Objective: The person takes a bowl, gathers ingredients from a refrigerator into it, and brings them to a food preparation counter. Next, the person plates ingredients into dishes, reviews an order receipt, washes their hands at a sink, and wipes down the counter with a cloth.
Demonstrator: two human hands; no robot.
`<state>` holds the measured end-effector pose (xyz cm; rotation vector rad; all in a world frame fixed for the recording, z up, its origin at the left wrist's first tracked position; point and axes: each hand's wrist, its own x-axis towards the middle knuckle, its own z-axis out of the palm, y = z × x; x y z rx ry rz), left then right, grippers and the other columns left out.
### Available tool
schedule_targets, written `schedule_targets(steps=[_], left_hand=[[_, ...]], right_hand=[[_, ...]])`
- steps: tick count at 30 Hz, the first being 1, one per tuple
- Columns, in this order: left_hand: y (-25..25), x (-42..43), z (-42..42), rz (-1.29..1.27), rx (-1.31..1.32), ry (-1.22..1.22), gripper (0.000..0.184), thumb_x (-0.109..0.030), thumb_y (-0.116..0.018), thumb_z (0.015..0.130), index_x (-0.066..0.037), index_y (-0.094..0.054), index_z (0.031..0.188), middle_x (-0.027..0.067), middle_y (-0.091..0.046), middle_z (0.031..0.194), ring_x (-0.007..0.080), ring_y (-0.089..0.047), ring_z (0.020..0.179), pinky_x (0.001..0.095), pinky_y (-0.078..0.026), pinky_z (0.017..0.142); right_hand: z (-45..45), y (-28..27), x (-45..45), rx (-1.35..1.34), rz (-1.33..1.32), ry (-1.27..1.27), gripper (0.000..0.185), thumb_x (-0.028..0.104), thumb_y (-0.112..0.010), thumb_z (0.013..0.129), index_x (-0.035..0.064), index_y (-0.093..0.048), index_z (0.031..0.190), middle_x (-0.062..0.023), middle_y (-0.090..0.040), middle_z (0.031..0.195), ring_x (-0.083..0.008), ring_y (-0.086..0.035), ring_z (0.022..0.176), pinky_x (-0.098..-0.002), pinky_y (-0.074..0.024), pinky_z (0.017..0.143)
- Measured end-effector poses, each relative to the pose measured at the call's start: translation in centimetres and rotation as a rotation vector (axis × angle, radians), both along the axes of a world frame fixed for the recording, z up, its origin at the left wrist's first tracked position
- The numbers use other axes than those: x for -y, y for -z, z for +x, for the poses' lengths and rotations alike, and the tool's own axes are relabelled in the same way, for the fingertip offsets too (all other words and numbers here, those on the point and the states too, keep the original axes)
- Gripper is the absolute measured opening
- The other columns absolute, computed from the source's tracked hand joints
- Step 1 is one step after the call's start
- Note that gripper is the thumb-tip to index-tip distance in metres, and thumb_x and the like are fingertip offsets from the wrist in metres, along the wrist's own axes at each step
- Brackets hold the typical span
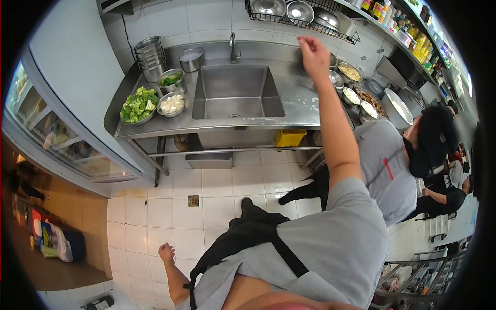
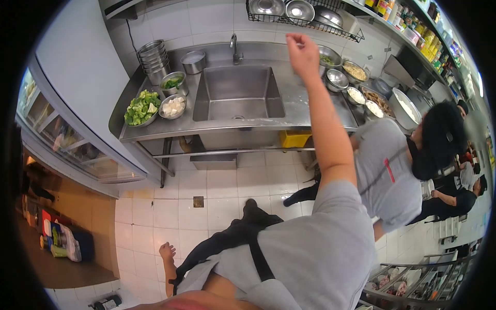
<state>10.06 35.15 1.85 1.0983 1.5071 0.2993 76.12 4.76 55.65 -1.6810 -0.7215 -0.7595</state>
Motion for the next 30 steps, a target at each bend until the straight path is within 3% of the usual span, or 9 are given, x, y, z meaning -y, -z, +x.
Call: schedule_targets(steps=[3, 10, 12, 14, 17, 20, 24, 28, 30], left_hand=[[-1.2, -2.2, 3.4, 0.041, 0.053, -0.04, 0.032, -0.027, -0.057, 0.09, -0.004, -0.053, 0.111, 0.0136, -0.064, 0.092, 0.0227, -0.063, 0.072, 0.0333, -0.049, 0.056], [-2.0, -1.5, 10.6, -0.028, 0.042, -0.013, 0.035, -0.031, -0.057, 0.09, -0.004, -0.053, 0.111, 0.0145, -0.064, 0.097, 0.0266, -0.064, 0.075, 0.0365, -0.05, 0.06], [3.1, -1.8, 9.0, 0.179, -0.163, 0.495, 0.034, -0.035, -0.059, 0.088, -0.004, -0.056, 0.103, 0.0133, -0.065, 0.088, 0.0254, -0.064, 0.072, 0.0381, -0.05, 0.059], [3.4, -0.7, 8.6, 0.836, -0.738, 1.254, 0.034, -0.039, -0.06, 0.087, -0.005, -0.059, 0.095, 0.012, -0.065, 0.08, 0.0243, -0.064, 0.07, 0.0397, -0.05, 0.057], [2.6, 1.4, 8.9, 0.429, -0.63, 1.003, 0.033, -0.038, -0.06, 0.086, -0.006, -0.059, 0.095, 0.0117, -0.065, 0.079, 0.0249, -0.064, 0.07, 0.0403, -0.05, 0.058], [1.9, 2.0, 10.5, 0.183, -0.559, 0.729, 0.032, -0.037, -0.06, 0.085, -0.006, -0.06, 0.094, 0.0114, -0.065, 0.078, 0.0256, -0.064, 0.07, 0.041, -0.05, 0.059], [1.7, 1.6, 12.9, 0.03, -0.464, 0.501, 0.031, -0.035, -0.06, 0.084, -0.006, -0.06, 0.094, 0.0109, -0.066, 0.078, 0.0265, -0.064, 0.07, 0.0418, -0.051, 0.06], [1.7, 0.0, 14.9, -0.047, -0.348, 0.31, 0.03, -0.034, -0.06, 0.083, -0.006, -0.061, 0.094, 0.0105, -0.066, 0.077, 0.0274, -0.065, 0.07, 0.0426, -0.051, 0.061], [2.4, -1.6, 15.2, -0.104, -0.249, 0.184, 0.029, -0.033, -0.06, 0.082, -0.007, -0.061, 0.093, 0.0102, -0.066, 0.076, 0.0279, -0.065, 0.071, 0.043, -0.051, 0.062]], right_hand=[[10.1, -1.4, -0.6, 0.199, -0.044, 0.125, 0.021, 0.02, -0.064, 0.084, 0.0041, -0.07, 0.097, -0.0103, -0.071, 0.087, -0.0177, -0.066, 0.078, -0.0295, -0.0505, 0.073], [29.5, -4.1, -2.9, -0.069, -0.076, 0.438, 0.03, 0.031, -0.061, 0.075, 0.0081, -0.073, 0.089, -0.0129, -0.071, 0.087, -0.0285, -0.068, 0.086, -0.0366, -0.0512, 0.081], [34.6, -4.8, -4.2, -0.268, -0.042, 0.444, 0.029, 0.03, -0.061, 0.075, 0.0082, -0.073, 0.09, -0.014, -0.071, 0.089, -0.0289, -0.068, 0.088, -0.036, -0.0513, 0.081], [37.8, -5.5, -5.8, -0.228, -0.032, 0.487, 0.032, 0.032, -0.061, 0.074, 0.0086, -0.073, 0.092, -0.0152, -0.071, 0.092, -0.0305, -0.067, 0.091, -0.0374, -0.0506, 0.084], [44.3, -6.2, -7.3, -0.243, -0.183, 0.528, 0.044, 0.045, -0.066, 0.075, 0.0075, -0.072, 0.098, -0.015, -0.07, 0.099, -0.0297, -0.065, 0.099, -0.0365, -0.0491, 0.088], [49.8, -6.0, -9.2, -0.282, -0.199, 0.604, 0.046, 0.04, -0.061, 0.077, 0.0047, -0.07, 0.105, -0.0181, -0.067, 0.108, -0.0331, -0.063, 0.102, -0.0403, -0.047, 0.093], [51.9, -7.2, -10.3, -0.636, -0.314, 0.372, 0.048, 0.039, -0.064, 0.076, 0.0042, -0.068, 0.108, -0.019, -0.061, 0.122, -0.0328, -0.06, 0.111, -0.038, -0.0462, 0.095], [52.5, -7.2, -11.7, -0.427, -0.206, 0.707, 0.038, 0.037, -0.066, 0.072, 0.0064, -0.073, 0.094, -0.0116, -0.07, 0.104, -0.0269, -0.065, 0.101, -0.0398, -0.048, 0.093], [51.3, -7.6, -11.6, -0.491, -0.176, 0.751, 0.056, 0.038, -0.064, 0.072, 0.0077, -0.062, 0.12, -0.0164, -0.055, 0.131, -0.0341, -0.054, 0.119, -0.0403, -0.0418, 0.101]])
